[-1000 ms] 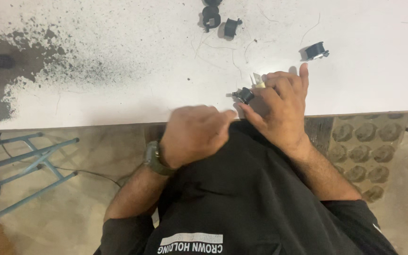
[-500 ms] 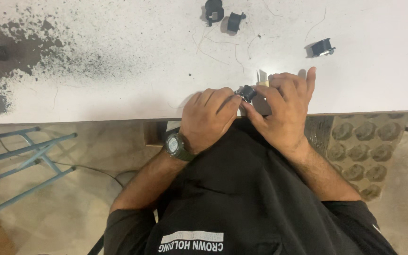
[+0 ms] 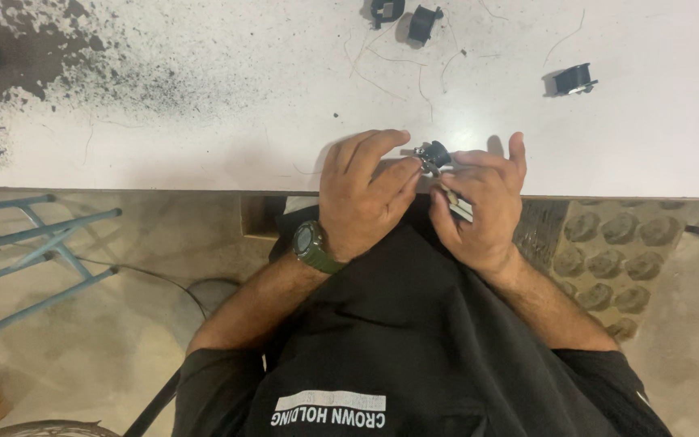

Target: The person sits at a white worktable assembling small black plastic components. They fit parts together by hand, use a small flat tool to press or trim pieces, and place finished assemblies into molded trays on the table.

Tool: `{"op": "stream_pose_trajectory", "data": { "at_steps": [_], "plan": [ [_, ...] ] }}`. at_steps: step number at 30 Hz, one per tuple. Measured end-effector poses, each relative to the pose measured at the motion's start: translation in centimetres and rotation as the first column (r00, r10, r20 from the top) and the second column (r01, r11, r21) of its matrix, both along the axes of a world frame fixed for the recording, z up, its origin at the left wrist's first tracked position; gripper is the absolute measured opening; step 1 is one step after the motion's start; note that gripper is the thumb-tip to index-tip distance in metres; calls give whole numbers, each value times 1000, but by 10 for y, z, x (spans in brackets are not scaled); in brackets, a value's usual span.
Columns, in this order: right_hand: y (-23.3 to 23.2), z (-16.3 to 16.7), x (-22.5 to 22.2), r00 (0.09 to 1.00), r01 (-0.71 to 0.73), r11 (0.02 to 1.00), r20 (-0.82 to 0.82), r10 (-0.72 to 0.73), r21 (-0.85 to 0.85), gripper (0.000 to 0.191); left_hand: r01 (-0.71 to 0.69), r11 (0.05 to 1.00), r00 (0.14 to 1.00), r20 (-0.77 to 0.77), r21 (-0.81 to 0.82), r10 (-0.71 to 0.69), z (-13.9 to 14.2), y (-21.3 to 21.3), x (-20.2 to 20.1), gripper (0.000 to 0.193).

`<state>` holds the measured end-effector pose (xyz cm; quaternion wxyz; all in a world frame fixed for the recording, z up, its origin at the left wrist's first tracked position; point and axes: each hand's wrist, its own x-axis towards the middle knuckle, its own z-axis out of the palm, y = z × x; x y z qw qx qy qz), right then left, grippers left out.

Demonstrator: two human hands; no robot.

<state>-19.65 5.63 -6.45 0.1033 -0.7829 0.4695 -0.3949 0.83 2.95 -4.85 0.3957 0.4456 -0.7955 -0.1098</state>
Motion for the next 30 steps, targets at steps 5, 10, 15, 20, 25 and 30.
{"op": "stream_pose_trajectory", "data": {
  "at_steps": [5, 10, 15, 20, 25, 30],
  "plan": [
    [-3, 4, 1, 1000, -21, 1000, 2, 21, 1, 36, 47, 999, 998, -33, -15, -48, -2, 1, 0, 24],
    [-4, 5, 2, 1000, -23, 1000, 21, 23, 15, 38, 78, 989, 990, 125, -124, -63, -2, -2, 0, 15],
    [-6, 4, 2, 999, -37, 999, 30, 38, -5, 37, 90, 986, 994, 81, -142, -79, -1, -2, -2, 14],
    [-6, 1, 0, 999, -44, 999, 22, 44, 1, 35, 30, 998, 998, 49, -57, -27, -3, -3, -4, 13],
    [-3, -6, -2, 998, -42, 999, 38, 43, -22, 36, 15, 998, 998, 66, 66, -20, -2, -3, -3, 13],
    [-1, -10, -2, 990, -131, 989, 41, 135, -74, 38, 22, 995, 999, 36, 99, -26, -1, -5, -2, 14]
  ]
}}
